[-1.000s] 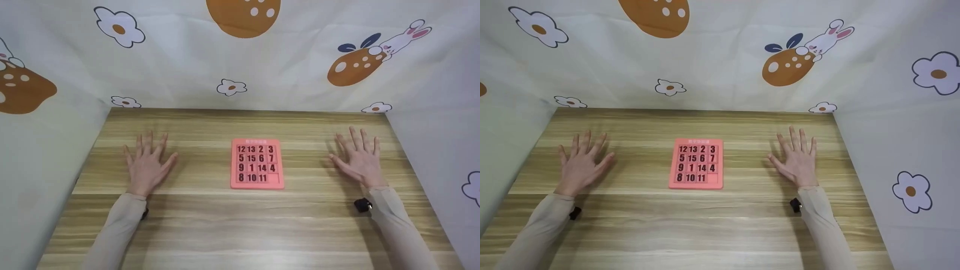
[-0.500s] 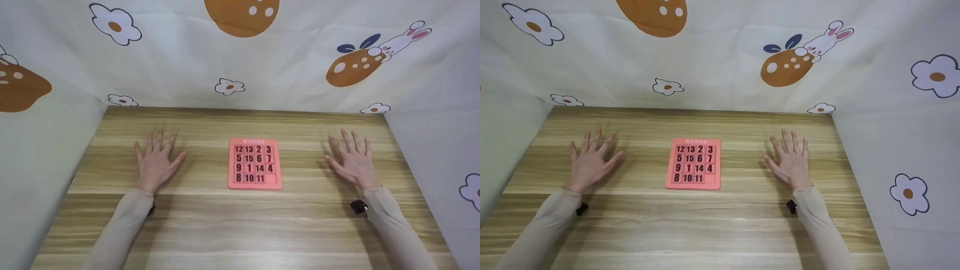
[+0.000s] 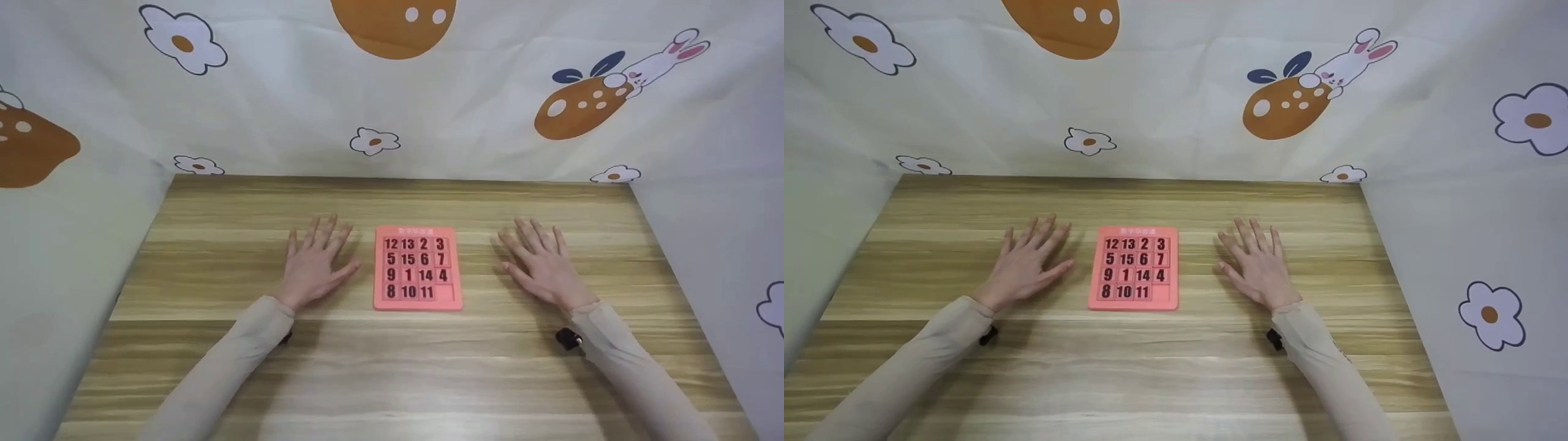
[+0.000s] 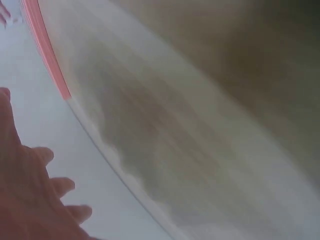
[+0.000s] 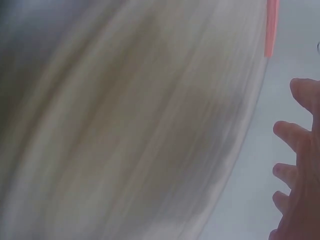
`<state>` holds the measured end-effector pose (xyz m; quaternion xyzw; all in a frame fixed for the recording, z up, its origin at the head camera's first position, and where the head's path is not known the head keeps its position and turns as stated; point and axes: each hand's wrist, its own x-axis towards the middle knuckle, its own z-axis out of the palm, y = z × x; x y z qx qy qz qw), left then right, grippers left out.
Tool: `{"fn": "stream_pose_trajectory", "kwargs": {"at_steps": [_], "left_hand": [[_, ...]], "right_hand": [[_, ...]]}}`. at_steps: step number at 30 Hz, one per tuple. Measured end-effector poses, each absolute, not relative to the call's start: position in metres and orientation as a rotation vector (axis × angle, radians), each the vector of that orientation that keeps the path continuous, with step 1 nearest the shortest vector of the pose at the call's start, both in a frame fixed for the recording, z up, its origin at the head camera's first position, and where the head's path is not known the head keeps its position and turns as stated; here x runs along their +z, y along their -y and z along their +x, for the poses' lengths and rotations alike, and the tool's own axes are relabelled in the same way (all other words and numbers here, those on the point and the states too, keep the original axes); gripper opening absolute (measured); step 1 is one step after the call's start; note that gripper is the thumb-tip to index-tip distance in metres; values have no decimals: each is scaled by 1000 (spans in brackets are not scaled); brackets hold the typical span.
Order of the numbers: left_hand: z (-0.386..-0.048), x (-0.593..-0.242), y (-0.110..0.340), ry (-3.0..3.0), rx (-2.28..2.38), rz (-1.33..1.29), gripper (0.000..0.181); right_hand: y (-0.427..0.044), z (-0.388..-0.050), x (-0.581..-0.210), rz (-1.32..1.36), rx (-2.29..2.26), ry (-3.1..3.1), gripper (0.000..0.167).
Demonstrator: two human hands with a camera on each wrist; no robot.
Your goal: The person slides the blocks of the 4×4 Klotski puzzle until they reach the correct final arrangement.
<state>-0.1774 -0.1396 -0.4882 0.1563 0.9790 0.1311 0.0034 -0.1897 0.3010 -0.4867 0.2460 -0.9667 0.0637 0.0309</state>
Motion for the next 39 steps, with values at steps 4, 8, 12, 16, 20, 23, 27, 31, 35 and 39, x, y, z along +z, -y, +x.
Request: {"fn": "stream_pose_trajectory", "kwargs": {"at_steps": [4, 8, 12, 16, 20, 23, 27, 31, 35, 39], "left_hand": [[-178, -486, 122, -2889, 384, 639, 79], [-177, -484, 110, -2719, 371, 703, 90], [-176, -487, 102, -2647, 357, 716, 106], [-176, -493, 97, -2636, 351, 728, 115], [-176, -494, 97, -2638, 371, 731, 116], [-178, -493, 96, -2639, 369, 734, 116], [-180, -493, 96, -2637, 349, 730, 117], [-180, -494, 96, -2647, 320, 722, 117], [-178, -496, 95, -2648, 295, 724, 117], [-176, -496, 96, -2652, 306, 727, 117]], "right_hand": [[-279, -186, -485, 872, 250, 2969, 56], [-256, -180, -485, 998, 294, 2952, 55], [-239, -172, -485, 1114, 329, 2941, 54], [-229, -166, -485, 1180, 328, 2940, 53], [-219, -164, -482, 1211, 343, 2937, 53], [-214, -163, -480, 1210, 367, 2937, 53], [-212, -163, -480, 1196, 367, 2941, 53], [-213, -161, -482, 1235, 365, 2928, 52], [-215, -156, -480, 1324, 413, 2900, 45], [-209, -156, -475, 1316, 449, 2891, 42]]}}
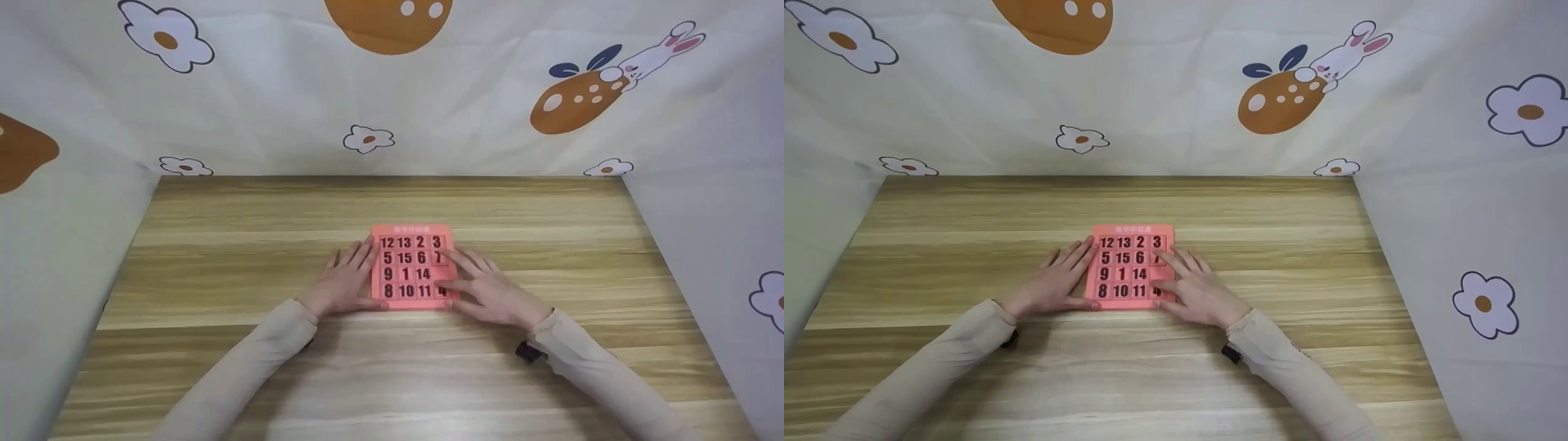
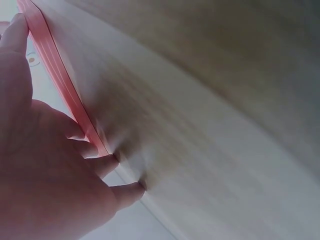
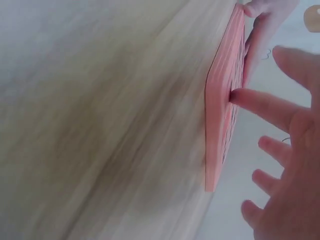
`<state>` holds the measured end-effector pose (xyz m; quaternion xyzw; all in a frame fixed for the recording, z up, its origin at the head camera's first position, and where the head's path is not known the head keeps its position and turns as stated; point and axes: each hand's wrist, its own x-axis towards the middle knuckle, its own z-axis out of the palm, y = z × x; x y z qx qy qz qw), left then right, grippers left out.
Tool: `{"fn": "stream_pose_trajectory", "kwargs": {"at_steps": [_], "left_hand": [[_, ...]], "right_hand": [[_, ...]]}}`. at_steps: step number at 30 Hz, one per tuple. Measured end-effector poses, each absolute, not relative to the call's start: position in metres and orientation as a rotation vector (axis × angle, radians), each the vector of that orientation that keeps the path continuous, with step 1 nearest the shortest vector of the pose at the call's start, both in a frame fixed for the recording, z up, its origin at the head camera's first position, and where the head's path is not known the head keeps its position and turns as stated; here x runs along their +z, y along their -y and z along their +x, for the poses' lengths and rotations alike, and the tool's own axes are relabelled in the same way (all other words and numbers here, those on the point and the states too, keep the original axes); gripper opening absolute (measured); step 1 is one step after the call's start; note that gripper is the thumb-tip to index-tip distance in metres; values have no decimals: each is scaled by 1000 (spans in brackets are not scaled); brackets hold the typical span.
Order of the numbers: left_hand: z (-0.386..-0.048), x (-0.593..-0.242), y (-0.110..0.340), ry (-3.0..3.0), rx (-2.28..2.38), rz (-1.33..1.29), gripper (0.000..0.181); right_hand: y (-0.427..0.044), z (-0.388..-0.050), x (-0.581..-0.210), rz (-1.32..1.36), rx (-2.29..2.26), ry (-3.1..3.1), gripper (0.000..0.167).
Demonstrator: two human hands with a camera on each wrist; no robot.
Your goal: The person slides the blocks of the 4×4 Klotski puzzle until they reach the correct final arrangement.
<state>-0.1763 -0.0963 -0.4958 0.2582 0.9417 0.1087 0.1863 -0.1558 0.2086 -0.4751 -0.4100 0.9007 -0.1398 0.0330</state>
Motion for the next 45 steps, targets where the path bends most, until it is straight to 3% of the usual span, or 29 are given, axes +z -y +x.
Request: {"fn": "stream_pose_trajectory", "kwargs": {"at_steps": [7, 14, 24, 32, 39, 45], "left_hand": [[-176, -496, 97, -2661, 285, 726, 117], [-175, -493, 96, -2650, 339, 731, 115], [-177, -494, 95, -2642, 296, 721, 116], [-176, -493, 97, -2641, 280, 721, 116], [-175, -493, 97, -2647, 290, 724, 115], [-174, -493, 97, -2665, 302, 743, 114]], "right_hand": [[-185, -166, -479, -1244, -371, -2759, 48], [-194, -163, -475, -1163, -364, -2868, 36], [-177, -174, -479, -1137, -319, -2870, 56], [-176, -169, -473, -1171, -482, -2811, 32], [-156, -182, -479, -1140, -427, -2786, 47], [-162, -181, -477, -1015, -400, -2859, 41]]}}
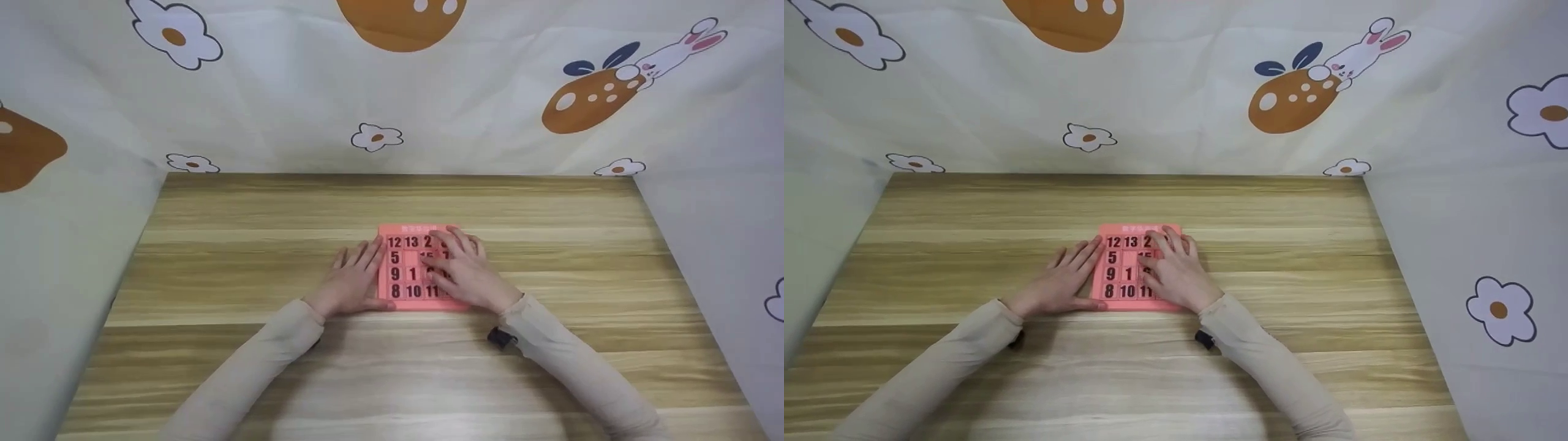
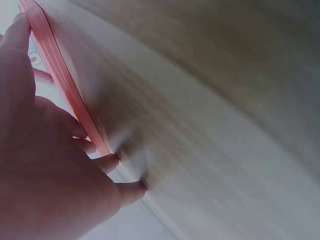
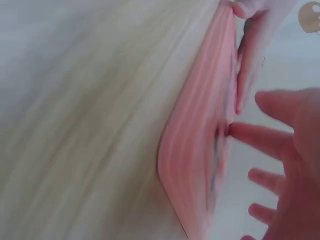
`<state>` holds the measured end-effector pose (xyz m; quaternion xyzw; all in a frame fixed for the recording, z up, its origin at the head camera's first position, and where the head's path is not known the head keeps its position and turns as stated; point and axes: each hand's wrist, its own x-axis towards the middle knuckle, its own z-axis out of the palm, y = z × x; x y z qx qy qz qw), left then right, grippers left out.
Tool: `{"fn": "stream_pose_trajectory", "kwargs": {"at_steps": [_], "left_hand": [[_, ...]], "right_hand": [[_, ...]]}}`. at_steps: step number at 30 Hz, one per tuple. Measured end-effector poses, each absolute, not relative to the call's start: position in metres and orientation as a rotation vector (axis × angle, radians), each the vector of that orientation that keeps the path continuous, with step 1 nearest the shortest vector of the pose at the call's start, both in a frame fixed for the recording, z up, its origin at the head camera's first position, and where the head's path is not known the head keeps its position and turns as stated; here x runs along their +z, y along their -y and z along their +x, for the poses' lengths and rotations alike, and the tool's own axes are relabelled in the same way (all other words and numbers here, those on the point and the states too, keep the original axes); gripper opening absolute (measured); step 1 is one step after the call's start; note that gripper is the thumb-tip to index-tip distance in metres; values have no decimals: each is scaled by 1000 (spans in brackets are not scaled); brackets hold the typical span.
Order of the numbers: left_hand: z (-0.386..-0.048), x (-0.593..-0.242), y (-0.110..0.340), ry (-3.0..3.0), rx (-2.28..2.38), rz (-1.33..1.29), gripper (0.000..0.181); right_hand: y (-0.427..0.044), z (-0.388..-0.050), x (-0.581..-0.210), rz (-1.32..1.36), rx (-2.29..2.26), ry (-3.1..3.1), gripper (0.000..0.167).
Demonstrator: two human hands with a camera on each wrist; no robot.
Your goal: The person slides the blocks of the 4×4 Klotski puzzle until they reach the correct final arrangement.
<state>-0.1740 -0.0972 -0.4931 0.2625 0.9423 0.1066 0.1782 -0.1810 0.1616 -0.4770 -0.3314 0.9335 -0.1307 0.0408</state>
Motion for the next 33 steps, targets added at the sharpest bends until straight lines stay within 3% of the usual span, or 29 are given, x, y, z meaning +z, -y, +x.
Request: {"fn": "stream_pose_trajectory", "kwargs": {"at_steps": [8, 17, 28, 33], "left_hand": [[-175, -494, 96, -2660, 281, 734, 114], [-174, -494, 96, -2654, 310, 730, 113], [-176, -495, 95, -2644, 301, 728, 114], [-176, -497, 96, -2640, 315, 730, 114]], "right_hand": [[-169, -173, -481, -1211, -431, -2764, 39], [-162, -179, -481, -1063, -324, -2819, 48], [-180, -173, -479, -1184, -514, -2845, 38], [-168, -170, -482, -1208, -457, -2807, 44]]}}
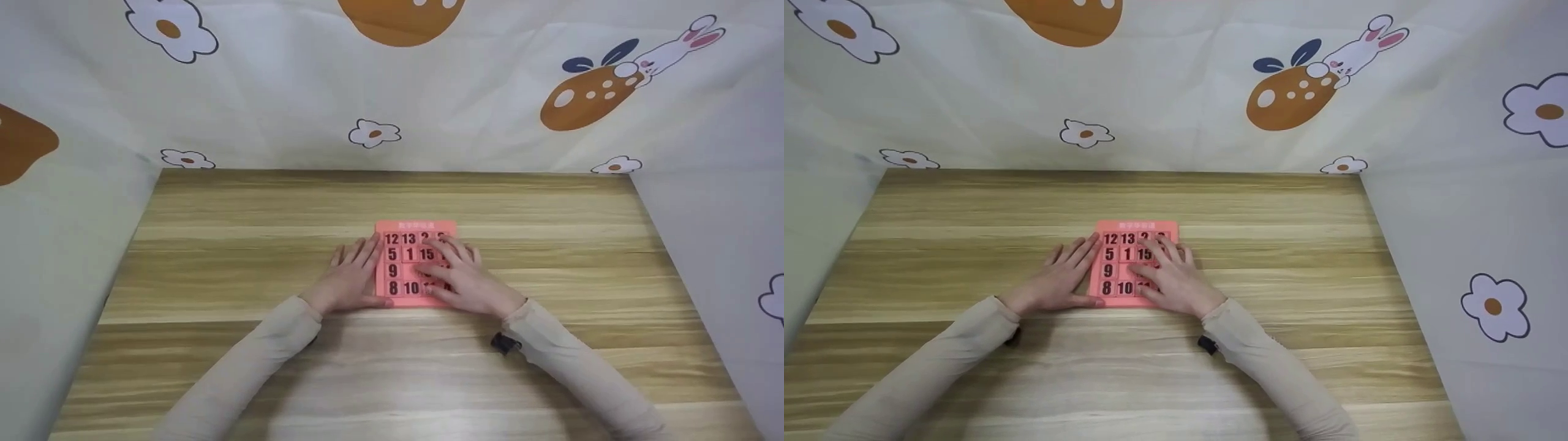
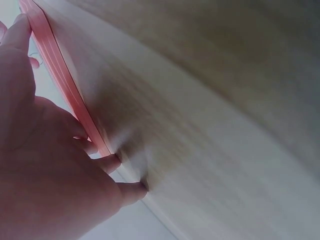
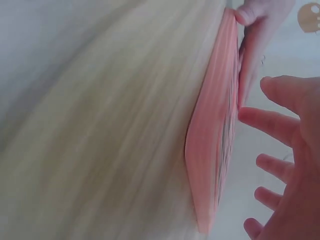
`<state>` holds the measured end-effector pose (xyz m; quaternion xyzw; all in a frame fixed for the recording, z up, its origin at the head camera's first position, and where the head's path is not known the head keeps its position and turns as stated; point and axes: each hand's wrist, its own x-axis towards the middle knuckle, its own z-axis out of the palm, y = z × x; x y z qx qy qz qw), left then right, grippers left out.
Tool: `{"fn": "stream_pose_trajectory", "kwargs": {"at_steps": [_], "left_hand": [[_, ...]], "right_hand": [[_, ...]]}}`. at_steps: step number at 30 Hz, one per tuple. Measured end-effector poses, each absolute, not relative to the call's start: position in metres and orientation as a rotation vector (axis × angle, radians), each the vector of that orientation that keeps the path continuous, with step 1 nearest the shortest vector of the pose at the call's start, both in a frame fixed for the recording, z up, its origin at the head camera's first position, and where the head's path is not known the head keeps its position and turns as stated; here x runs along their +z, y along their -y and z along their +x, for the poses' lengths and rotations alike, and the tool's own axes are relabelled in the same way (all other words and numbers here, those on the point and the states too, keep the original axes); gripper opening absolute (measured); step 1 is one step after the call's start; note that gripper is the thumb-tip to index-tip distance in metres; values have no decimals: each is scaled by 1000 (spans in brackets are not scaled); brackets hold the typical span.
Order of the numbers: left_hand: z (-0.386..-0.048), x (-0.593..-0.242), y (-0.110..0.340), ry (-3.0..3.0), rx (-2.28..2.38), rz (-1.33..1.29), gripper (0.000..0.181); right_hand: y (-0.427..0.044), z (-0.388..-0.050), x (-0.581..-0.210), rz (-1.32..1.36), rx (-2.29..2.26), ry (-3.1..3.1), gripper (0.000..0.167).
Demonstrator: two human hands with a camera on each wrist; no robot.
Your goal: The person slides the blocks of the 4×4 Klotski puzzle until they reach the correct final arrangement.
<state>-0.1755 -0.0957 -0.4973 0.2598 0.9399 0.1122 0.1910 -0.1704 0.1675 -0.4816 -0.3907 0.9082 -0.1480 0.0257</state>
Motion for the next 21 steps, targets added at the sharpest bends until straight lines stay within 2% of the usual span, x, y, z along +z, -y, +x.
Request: {"fn": "stream_pose_trajectory", "kwargs": {"at_steps": [5, 14, 21], "left_hand": [[-176, -497, 96, -2645, 323, 742, 113], [-175, -495, 98, -2638, 280, 735, 115], [-174, -494, 93, -2671, 239, 724, 113]], "right_hand": [[-142, -175, -480, -1238, -367, -2737, 48], [-148, -171, -471, -1062, -438, -2826, 34], [-131, -185, -479, -1050, -408, -2775, 51]]}}
